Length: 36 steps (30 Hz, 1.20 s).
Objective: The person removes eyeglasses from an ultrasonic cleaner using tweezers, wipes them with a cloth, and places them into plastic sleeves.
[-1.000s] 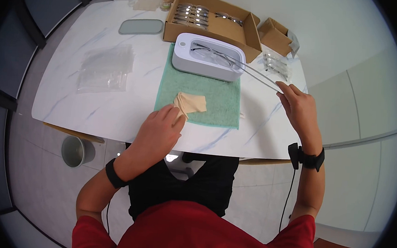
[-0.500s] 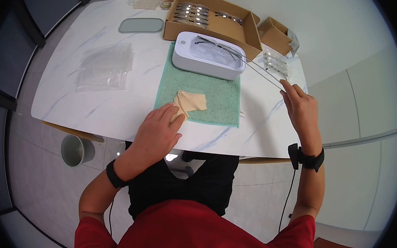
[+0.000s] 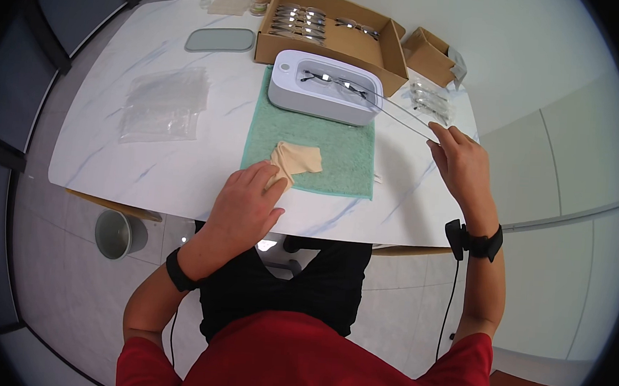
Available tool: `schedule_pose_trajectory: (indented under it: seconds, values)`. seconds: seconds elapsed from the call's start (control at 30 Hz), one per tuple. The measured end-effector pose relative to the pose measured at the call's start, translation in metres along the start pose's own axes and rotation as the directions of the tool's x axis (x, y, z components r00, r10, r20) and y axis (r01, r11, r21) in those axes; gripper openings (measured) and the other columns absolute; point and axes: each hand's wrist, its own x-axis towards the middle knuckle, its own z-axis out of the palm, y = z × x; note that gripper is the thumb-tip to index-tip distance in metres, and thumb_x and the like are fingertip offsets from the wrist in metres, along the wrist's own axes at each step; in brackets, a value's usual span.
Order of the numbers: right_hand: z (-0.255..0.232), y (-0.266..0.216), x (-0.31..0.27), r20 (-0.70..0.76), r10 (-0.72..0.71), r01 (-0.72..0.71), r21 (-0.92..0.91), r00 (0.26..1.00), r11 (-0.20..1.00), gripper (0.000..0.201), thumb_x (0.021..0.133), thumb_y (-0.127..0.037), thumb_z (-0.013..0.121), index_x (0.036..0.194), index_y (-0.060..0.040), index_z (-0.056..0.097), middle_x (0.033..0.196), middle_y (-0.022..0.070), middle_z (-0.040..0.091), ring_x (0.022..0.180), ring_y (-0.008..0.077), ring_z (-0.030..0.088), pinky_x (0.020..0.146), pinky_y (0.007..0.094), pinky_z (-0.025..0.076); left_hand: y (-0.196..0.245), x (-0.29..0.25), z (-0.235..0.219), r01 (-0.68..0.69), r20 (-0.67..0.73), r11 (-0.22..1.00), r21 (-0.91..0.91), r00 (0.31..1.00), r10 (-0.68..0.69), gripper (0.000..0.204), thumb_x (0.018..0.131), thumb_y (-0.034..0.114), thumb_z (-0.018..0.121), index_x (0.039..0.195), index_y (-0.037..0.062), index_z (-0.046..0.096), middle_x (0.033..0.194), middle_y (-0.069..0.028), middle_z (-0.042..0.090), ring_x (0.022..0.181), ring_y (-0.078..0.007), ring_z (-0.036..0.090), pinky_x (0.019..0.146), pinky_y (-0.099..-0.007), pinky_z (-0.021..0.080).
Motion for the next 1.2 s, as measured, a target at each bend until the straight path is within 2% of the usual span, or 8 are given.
schedule_pose_trajectory:
  seconds: [0.37,0.47,0.67,0.97,1.07,1.13,1.2]
  values:
    - [0.011,-0.001,0.011,-0.004,-0.029,0.030,0.025,1.000,0.999,0.022,0.091,-0.018,0.071,0.111,-0.0089,0.068,0.086,0.0074,0.067,0.077,0.0288,0.068,0.066,0.0400,0.055,-0.003,-0.002,0.004,-0.008,-0.016,1.000,-0.012,1.000,0.007,0.044,0.079,0.017,0.077,0.118,0.0001,0.065,0.129,-0.0176,0.056,0.122,-0.0366,0.055,0.100,-0.0458,0.044]
    - [0.011,0.001,0.013,0.065,-0.017,0.014,0.045,0.998,0.999,0.021,0.092,-0.018,0.070,0.111,-0.0090,0.068,0.086,0.0076,0.068,0.073,0.0298,0.068,0.065,0.0403,0.054,-0.003,-0.001,0.002,-0.007,-0.022,1.000,-0.027,1.000,0.006,0.044,0.079,0.017,0.077,0.118,0.0000,0.065,0.128,-0.0177,0.056,0.122,-0.0368,0.055,0.100,-0.0460,0.044]
    - [0.007,-0.003,-0.001,-0.008,-0.016,0.017,0.097,1.000,0.995,0.023,0.092,-0.015,0.070,0.114,-0.0093,0.068,0.085,0.0082,0.067,0.066,0.0312,0.065,0.060,0.0388,0.053,-0.004,-0.002,0.002,-0.005,-0.047,0.999,-0.046,0.999,0.002,0.044,0.078,0.017,0.078,0.117,0.0004,0.065,0.129,-0.0176,0.056,0.122,-0.0368,0.055,0.100,-0.0460,0.044]
    - [0.007,-0.010,-0.017,-0.042,0.116,-0.104,0.216,0.992,0.971,0.025,0.092,-0.010,0.071,0.117,-0.0090,0.069,0.082,0.0096,0.064,0.062,0.0309,0.062,0.057,0.0385,0.050,-0.004,-0.004,0.006,-0.003,-0.058,1.000,-0.030,0.998,0.001,0.045,0.078,0.017,0.078,0.118,0.0009,0.065,0.130,-0.0171,0.056,0.123,-0.0369,0.054,0.101,-0.0472,0.044]
    - [0.017,-0.011,-0.022,-0.067,0.174,-0.147,0.301,0.982,0.942,0.024,0.093,-0.009,0.071,0.117,-0.0078,0.069,0.082,0.0102,0.065,0.063,0.0303,0.062,0.058,0.0367,0.050,-0.004,-0.005,0.007,-0.001,-0.062,0.999,-0.034,0.998,-0.001,0.045,0.079,0.017,0.078,0.118,0.0010,0.065,0.130,-0.0172,0.056,0.124,-0.0371,0.054,0.102,-0.0475,0.043]
    - [0.022,-0.010,-0.024,-0.058,0.241,-0.195,0.424,0.969,0.884,0.024,0.093,-0.007,0.070,0.117,-0.0064,0.069,0.081,0.0110,0.065,0.063,0.0284,0.062,0.059,0.0340,0.050,-0.003,-0.004,0.004,0.003,-0.059,0.999,-0.038,0.998,-0.005,0.045,0.079,0.017,0.077,0.119,0.0011,0.065,0.130,-0.0173,0.056,0.124,-0.0372,0.054,0.102,-0.0475,0.043]
    - [0.026,-0.011,-0.026,-0.059,0.258,-0.204,0.450,0.964,0.869,0.023,0.093,-0.007,0.070,0.116,-0.0060,0.069,0.081,0.0113,0.065,0.062,0.0275,0.061,0.059,0.0332,0.049,-0.003,-0.004,0.005,0.002,-0.058,0.999,-0.040,0.998,-0.004,0.045,0.079,0.017,0.077,0.119,0.0012,0.065,0.130,-0.0173,0.056,0.125,-0.0374,0.054,0.102,-0.0478,0.043]
